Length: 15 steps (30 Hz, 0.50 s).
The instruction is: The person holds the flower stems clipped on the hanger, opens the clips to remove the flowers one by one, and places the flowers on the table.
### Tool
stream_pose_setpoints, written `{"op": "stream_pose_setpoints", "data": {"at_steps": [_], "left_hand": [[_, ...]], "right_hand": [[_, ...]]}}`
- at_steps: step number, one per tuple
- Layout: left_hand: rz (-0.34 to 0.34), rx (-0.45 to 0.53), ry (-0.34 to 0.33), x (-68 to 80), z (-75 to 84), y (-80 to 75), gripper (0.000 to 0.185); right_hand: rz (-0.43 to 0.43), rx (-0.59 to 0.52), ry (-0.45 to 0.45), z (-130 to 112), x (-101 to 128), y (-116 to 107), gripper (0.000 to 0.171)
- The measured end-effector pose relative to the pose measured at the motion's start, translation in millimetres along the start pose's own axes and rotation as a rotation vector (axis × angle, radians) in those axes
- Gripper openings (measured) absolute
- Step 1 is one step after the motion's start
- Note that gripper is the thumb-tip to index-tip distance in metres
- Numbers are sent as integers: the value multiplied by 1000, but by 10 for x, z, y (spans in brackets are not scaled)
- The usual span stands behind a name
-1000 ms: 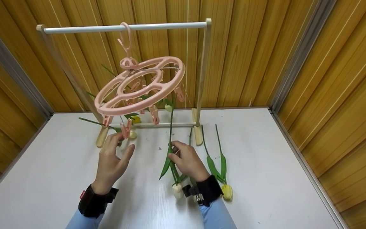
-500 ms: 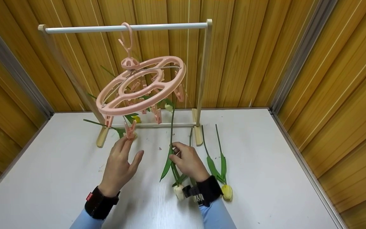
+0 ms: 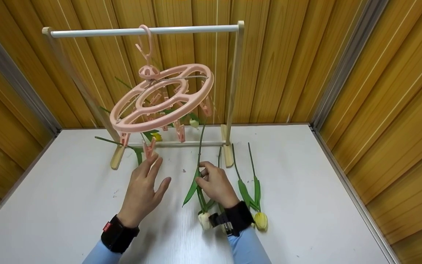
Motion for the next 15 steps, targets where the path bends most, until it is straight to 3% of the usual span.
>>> {"op": "stream_pose_setpoints", "data": {"at_steps": [15], "left_hand": [[-87, -49, -13, 45, 4, 97, 56]], "right_hand": [[7, -71, 18, 115, -57, 68, 53]]}}
Point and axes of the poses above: each hand's wrist, its own x-axis away from the middle knuckle, its own y-axis out of the palm, z = x × y, the point moved 4 cm from there along -x, towards the middle knuckle, and after that the axes turned 7 degrees about -x, right-handed, at the moved point
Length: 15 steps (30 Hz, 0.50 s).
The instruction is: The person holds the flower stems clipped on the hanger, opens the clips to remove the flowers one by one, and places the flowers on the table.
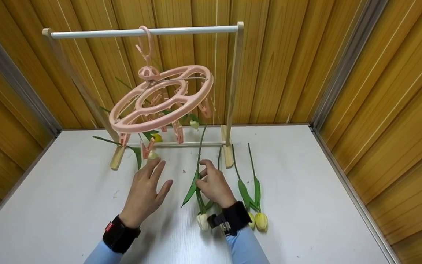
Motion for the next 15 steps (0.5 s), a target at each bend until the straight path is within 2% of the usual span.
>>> {"op": "stream_pose_setpoints", "data": {"at_steps": [6, 15], "left_hand": [[-27, 12, 3, 4, 5, 15, 55], [-36, 19, 13, 9, 10, 21, 54]], "right_hand": [[-22, -15, 2, 31, 4, 26, 35], [-36, 41, 5, 84, -7, 65, 19]]}}
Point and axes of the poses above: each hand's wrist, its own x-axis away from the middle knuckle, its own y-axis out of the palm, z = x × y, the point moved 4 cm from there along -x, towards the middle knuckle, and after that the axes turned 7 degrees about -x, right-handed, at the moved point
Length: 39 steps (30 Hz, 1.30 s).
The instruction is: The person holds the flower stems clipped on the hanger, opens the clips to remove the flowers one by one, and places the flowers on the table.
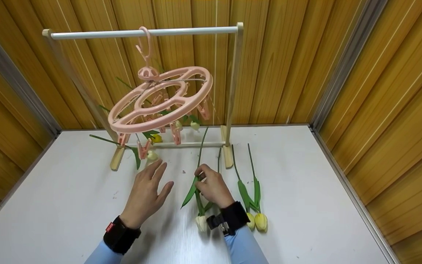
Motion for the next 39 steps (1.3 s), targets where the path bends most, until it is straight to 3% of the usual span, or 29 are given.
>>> {"op": "stream_pose_setpoints", "data": {"at_steps": [11, 21, 39], "left_hand": [[-21, -4, 7, 18, 8, 28, 53], [-45, 2, 12, 27, 24, 59, 52], [-68, 6, 10, 23, 25, 76, 53]], "right_hand": [[-7, 53, 22, 84, -9, 31, 21], [-93, 77, 94, 172, -17, 65, 30], [-193, 124, 125, 271, -12, 92, 45]]}}
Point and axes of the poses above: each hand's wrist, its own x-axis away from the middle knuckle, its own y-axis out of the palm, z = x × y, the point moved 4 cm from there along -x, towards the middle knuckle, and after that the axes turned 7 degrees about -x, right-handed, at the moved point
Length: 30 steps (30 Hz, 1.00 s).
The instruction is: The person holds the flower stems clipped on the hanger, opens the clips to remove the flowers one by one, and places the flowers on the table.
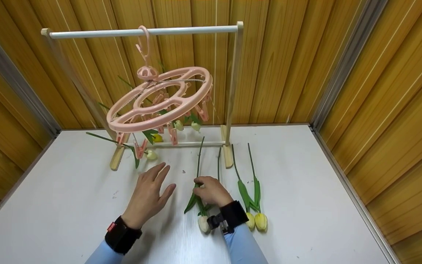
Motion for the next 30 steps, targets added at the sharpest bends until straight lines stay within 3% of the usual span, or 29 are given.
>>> {"op": "stream_pose_setpoints", "data": {"at_steps": [10, 23, 30], "left_hand": [[6, -8, 5, 0, -12, 5, 53], [-6, -1, -4, -1, -21, -2, 52], [7, 50, -15, -11, -60, -47, 51]], "right_hand": [[26, 7, 61, 80, -22, 16, 47], [26, 59, 31, 94, -58, 0, 45], [26, 8, 45, 37, -7, -23, 44]]}}
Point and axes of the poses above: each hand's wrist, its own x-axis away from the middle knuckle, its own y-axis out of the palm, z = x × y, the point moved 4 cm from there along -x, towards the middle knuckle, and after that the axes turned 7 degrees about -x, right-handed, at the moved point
